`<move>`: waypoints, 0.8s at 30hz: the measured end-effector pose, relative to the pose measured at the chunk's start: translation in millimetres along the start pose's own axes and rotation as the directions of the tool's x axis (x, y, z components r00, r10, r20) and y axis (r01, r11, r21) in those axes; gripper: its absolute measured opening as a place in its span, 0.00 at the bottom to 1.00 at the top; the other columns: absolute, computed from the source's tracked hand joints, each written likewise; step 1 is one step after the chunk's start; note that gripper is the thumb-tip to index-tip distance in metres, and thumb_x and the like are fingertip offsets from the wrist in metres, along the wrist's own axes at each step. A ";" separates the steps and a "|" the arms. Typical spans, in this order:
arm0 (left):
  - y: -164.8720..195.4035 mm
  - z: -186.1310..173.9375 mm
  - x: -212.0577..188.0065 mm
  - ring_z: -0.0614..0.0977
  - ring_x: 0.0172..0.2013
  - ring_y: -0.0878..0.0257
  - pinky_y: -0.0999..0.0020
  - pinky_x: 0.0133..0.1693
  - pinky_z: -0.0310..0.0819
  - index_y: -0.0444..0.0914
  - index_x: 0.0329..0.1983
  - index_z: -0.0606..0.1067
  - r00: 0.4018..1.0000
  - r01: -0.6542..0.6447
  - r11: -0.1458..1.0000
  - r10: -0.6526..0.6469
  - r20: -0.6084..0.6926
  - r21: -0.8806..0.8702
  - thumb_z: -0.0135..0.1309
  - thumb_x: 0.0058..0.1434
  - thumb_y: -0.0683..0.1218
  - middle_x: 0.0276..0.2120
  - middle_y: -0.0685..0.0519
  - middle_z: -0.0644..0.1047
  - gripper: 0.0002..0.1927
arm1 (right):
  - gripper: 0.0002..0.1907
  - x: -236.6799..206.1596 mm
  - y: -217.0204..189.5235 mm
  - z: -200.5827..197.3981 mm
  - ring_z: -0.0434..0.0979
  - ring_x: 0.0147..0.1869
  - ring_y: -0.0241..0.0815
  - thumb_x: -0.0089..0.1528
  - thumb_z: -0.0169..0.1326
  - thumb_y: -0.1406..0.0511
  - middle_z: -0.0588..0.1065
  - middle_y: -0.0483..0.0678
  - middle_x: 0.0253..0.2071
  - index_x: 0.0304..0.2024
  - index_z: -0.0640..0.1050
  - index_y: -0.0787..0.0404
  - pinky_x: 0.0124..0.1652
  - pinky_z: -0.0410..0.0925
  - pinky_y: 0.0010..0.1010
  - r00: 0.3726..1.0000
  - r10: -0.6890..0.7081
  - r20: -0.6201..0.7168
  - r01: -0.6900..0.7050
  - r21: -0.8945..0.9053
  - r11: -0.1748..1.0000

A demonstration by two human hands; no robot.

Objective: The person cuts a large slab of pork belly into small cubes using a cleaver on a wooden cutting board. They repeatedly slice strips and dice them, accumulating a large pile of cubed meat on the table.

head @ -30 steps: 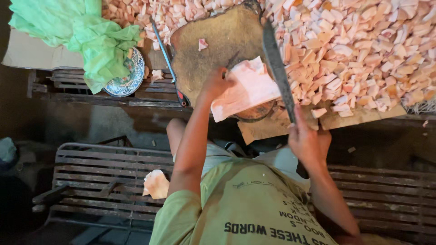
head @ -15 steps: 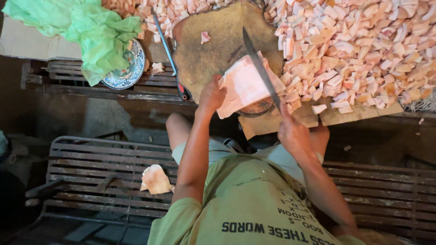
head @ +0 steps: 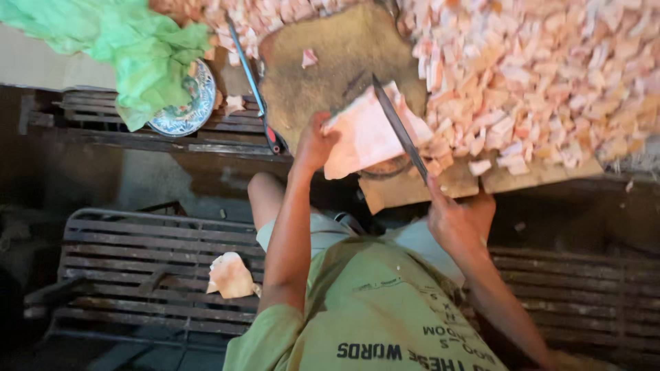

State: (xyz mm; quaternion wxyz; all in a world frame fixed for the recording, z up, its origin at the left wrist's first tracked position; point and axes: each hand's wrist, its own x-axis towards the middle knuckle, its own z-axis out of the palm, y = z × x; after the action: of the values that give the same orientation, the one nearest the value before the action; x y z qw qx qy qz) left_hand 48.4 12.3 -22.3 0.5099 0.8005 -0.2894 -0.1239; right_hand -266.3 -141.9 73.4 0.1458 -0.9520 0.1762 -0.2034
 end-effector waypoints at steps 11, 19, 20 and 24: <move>7.0 19.3 -46.2 0.80 0.40 0.32 0.41 0.39 0.73 0.35 0.48 0.73 0.980 0.131 0.958 -0.087 -0.178 0.255 0.57 0.65 0.48 0.36 0.33 0.80 0.14 | 0.32 -3.8 19.2 -6.0 0.79 0.26 0.58 0.60 0.54 0.66 0.76 0.60 0.23 0.69 0.71 0.49 0.42 0.73 0.50 0.889 0.351 0.293 -0.393 0.100 0.914; -11.1 8.3 -48.5 0.76 0.35 0.30 0.45 0.33 0.69 0.32 0.40 0.69 0.979 0.022 0.995 -0.001 -0.204 0.101 0.52 0.70 0.49 0.31 0.32 0.75 0.14 | 0.38 -14.2 16.7 26.7 0.78 0.30 0.68 0.62 0.52 0.70 0.78 0.66 0.35 0.75 0.60 0.55 0.33 0.70 0.57 0.961 0.149 0.232 -0.167 0.057 0.984; -10.6 7.2 -53.0 0.76 0.34 0.31 0.45 0.32 0.69 0.32 0.40 0.69 0.982 0.038 0.995 -0.019 -0.186 0.094 0.52 0.70 0.49 0.30 0.32 0.75 0.14 | 0.37 -12.8 11.7 28.7 0.77 0.31 0.68 0.62 0.52 0.70 0.78 0.66 0.36 0.74 0.61 0.56 0.33 0.70 0.57 0.957 0.158 0.242 -0.178 0.064 0.982; -5.0 3.8 -68.8 0.76 0.32 0.32 0.46 0.32 0.69 0.32 0.39 0.69 0.986 0.028 0.998 -0.019 -0.166 0.054 0.51 0.71 0.51 0.29 0.33 0.75 0.15 | 0.34 -0.6 -8.4 16.9 0.78 0.31 0.67 0.62 0.52 0.70 0.79 0.66 0.39 0.73 0.64 0.56 0.32 0.71 0.55 0.964 0.148 0.222 -0.172 0.092 0.981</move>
State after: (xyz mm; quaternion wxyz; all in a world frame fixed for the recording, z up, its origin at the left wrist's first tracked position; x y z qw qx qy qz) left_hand -7.0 51.6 -35.1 0.5079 0.8255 -0.2401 -0.0547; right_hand -257.0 -130.7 61.4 0.2323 -0.9415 0.2243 -0.0965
